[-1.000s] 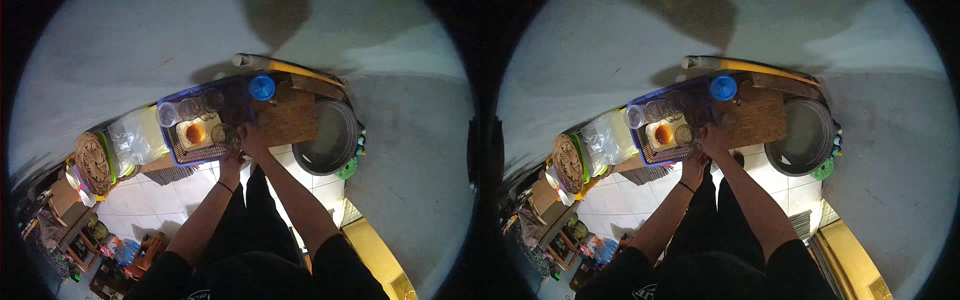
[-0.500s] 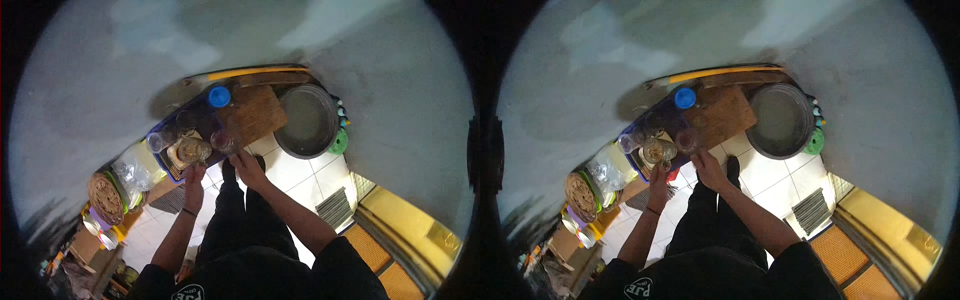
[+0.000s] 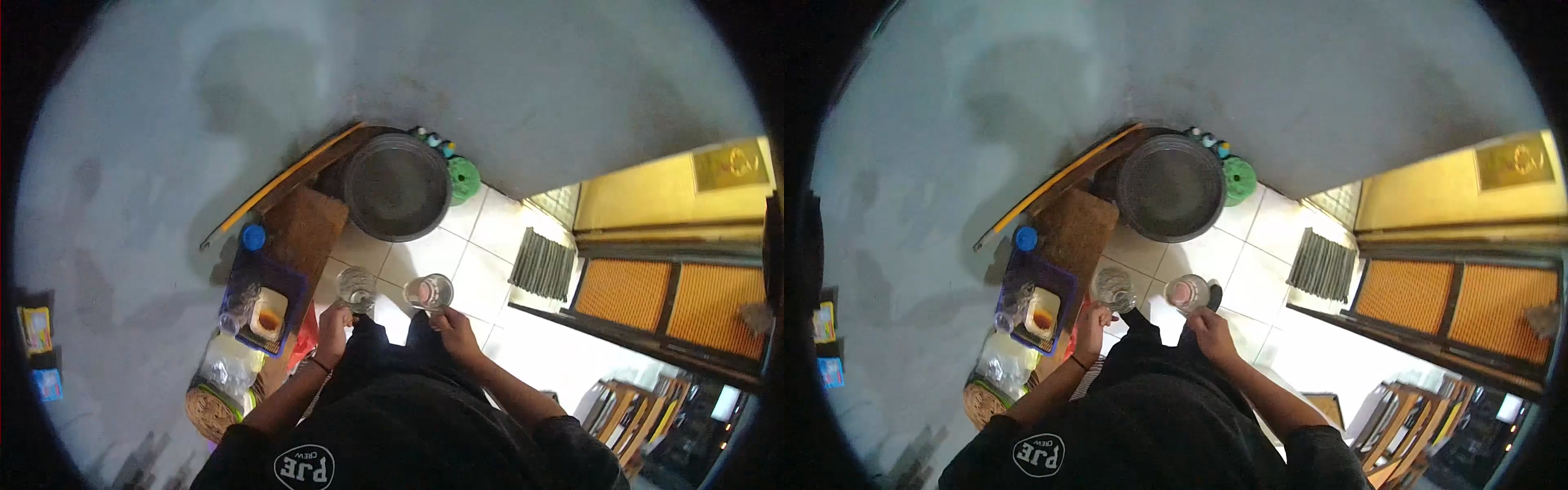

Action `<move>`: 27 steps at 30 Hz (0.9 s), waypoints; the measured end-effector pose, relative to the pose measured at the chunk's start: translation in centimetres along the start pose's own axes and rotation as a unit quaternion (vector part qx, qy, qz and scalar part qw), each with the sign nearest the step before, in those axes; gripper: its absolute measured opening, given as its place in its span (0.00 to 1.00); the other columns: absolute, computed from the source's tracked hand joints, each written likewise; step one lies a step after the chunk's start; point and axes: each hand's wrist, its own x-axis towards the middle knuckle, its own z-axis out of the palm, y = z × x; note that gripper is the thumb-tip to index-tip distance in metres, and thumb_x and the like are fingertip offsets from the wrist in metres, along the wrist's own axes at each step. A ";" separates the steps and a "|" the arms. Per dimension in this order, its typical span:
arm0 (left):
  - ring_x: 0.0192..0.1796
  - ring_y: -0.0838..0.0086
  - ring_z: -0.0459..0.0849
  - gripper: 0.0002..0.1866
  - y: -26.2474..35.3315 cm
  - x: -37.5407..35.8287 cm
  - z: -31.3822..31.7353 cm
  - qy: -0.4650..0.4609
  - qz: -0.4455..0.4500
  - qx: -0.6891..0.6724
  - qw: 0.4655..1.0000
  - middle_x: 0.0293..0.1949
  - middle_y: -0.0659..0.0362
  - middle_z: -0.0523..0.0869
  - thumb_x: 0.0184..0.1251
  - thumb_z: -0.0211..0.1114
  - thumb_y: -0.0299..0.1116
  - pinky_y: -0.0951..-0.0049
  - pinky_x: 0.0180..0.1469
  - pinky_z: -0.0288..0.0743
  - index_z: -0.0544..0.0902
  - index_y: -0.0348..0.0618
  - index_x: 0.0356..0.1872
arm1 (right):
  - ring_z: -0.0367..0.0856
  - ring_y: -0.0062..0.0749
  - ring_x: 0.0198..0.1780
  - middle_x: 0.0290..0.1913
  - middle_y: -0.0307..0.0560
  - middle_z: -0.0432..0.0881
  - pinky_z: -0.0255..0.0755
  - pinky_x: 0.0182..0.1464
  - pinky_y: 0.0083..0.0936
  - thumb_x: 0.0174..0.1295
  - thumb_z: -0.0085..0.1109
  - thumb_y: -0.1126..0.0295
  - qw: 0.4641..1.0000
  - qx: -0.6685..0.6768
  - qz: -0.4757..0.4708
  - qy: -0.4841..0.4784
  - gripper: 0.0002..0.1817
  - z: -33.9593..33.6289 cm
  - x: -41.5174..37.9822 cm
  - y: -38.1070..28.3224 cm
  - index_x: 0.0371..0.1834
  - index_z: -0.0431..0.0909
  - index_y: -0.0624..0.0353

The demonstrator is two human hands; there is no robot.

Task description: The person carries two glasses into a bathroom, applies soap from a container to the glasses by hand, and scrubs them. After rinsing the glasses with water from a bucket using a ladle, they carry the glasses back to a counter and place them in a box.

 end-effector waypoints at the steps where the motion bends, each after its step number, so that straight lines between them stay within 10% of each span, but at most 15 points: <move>1: 0.25 0.78 0.64 0.18 1.8 0.0 2.2 -0.020 0.015 0.011 1.000 0.20 0.62 0.65 0.68 0.46 0.37 0.74 0.33 0.66 0.65 0.39 0.19 | 0.75 0.26 0.38 0.33 0.44 0.79 0.70 0.43 0.27 0.72 0.46 0.64 0.998 0.045 -0.008 0.039 0.15 -0.9 -1.3 0.5 0.39 0.75 0.68; 7: 0.25 0.81 0.65 0.15 4.6 2.1 13.0 -0.167 0.012 0.079 0.983 0.19 0.65 0.64 0.64 0.49 0.33 0.75 0.34 0.67 0.63 0.40 0.18 | 0.73 0.20 0.33 0.30 0.39 0.78 0.69 0.40 0.21 0.72 0.47 0.62 0.955 0.250 0.017 0.160 0.17 -7.3 -4.6 5.2 0.36 0.76 0.67; 27: 0.24 0.79 0.63 0.15 7.2 12.1 50.2 -0.354 -0.031 0.111 0.928 0.19 0.65 0.63 0.66 0.46 0.32 0.70 0.39 0.71 0.62 0.46 0.18 | 0.69 0.20 0.27 0.22 0.42 0.75 0.66 0.32 0.25 0.68 0.54 0.60 0.886 0.323 -0.041 0.331 0.18 -37.5 -2.3 14.9 0.33 0.76 0.67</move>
